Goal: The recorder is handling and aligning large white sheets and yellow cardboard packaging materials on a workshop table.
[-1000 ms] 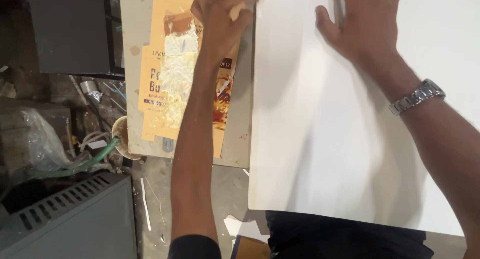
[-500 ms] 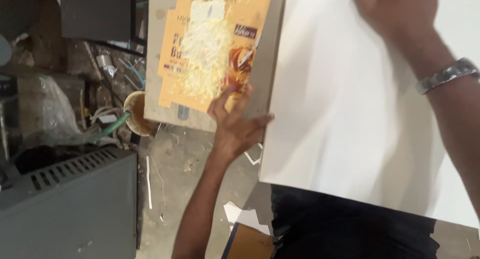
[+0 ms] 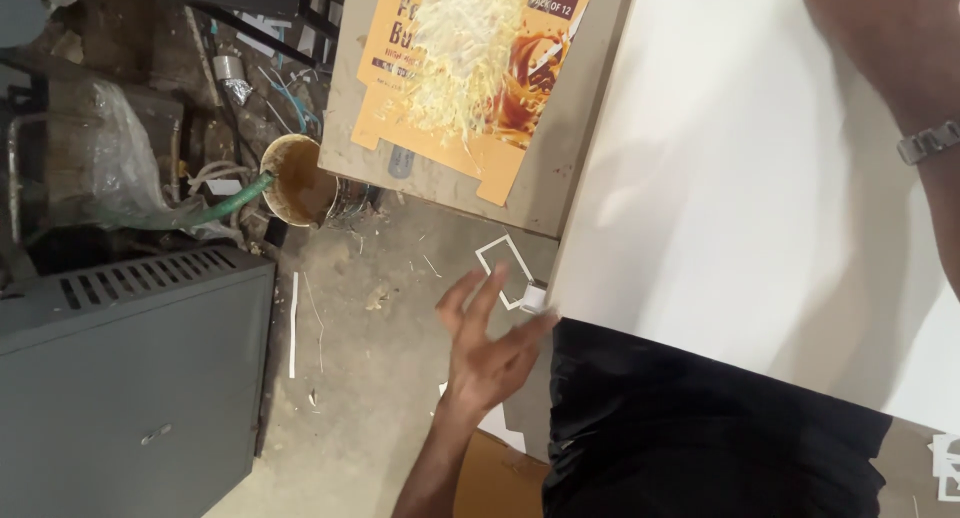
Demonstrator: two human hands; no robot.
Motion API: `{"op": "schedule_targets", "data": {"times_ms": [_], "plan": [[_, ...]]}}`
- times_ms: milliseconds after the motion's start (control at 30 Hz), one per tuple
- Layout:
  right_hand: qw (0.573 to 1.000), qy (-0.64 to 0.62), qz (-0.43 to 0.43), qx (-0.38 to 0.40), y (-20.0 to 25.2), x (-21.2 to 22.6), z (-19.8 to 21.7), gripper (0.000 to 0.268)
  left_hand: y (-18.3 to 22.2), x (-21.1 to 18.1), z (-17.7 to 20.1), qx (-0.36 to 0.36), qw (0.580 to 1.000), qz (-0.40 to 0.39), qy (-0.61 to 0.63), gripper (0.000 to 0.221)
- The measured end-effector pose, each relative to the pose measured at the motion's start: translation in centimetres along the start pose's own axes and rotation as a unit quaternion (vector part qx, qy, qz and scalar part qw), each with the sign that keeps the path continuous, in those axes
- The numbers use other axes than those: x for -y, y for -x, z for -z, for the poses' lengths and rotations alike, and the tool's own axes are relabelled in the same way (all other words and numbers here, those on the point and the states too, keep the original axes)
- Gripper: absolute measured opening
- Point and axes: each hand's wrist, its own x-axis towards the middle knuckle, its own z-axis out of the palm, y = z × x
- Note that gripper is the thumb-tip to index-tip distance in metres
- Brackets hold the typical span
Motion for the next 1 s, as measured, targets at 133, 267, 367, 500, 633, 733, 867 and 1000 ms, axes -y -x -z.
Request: {"op": "schedule_targets", "data": {"times_ms": [133, 267, 367, 500, 633, 733, 867, 1000], "plan": [[0.999, 0.023, 0.018, -0.027, 1.0, 1.9, 3.1, 0.031, -2.6, -1.6, -0.5, 0.068, 0.998, 0.004, 0.013, 0.049], [0.997, -0.004, 0.003, 0.083, 5.9, 8.8, 11.3, 0.039, -7.0, -5.9, -1.1, 0.203, 0.975, -0.048, 0.074, 0.053], [0.981, -0.054, -0.032, 0.183, 11.5, 10.6, 14.0, 0.059, -8.2, -7.9, -2.1, 0.249, 0.963, -0.104, -0.01, 0.065], [0.969, 0.049, 0.009, 0.243, 19.1, 10.2, 14.8, 0.096, -7.8, -8.1, -4.3, 0.273, 0.95, -0.124, -0.084, 0.076], [0.986, -0.012, 0.063, 0.155, 23.5, 10.1, 15.0, 0.113, -7.8, -8.1, -3.6, 0.276, 0.956, -0.093, -0.03, 0.075], [0.987, -0.022, 0.078, 0.135, 24.7, 10.2, 15.7, 0.116, -8.1, -8.9, -2.8, 0.284, 0.952, -0.114, -0.028, 0.074], [0.975, 0.002, 0.055, 0.217, 25.3, 9.7, 17.3, 0.095, -8.5, -9.9, -1.6, 0.244, 0.938, -0.238, -0.067, 0.064], [0.979, -0.101, -0.069, 0.165, 25.9, 9.1, 18.1, 0.077, -10.8, -11.4, 1.3, 0.04, 0.945, -0.322, -0.041, 0.049]]}}
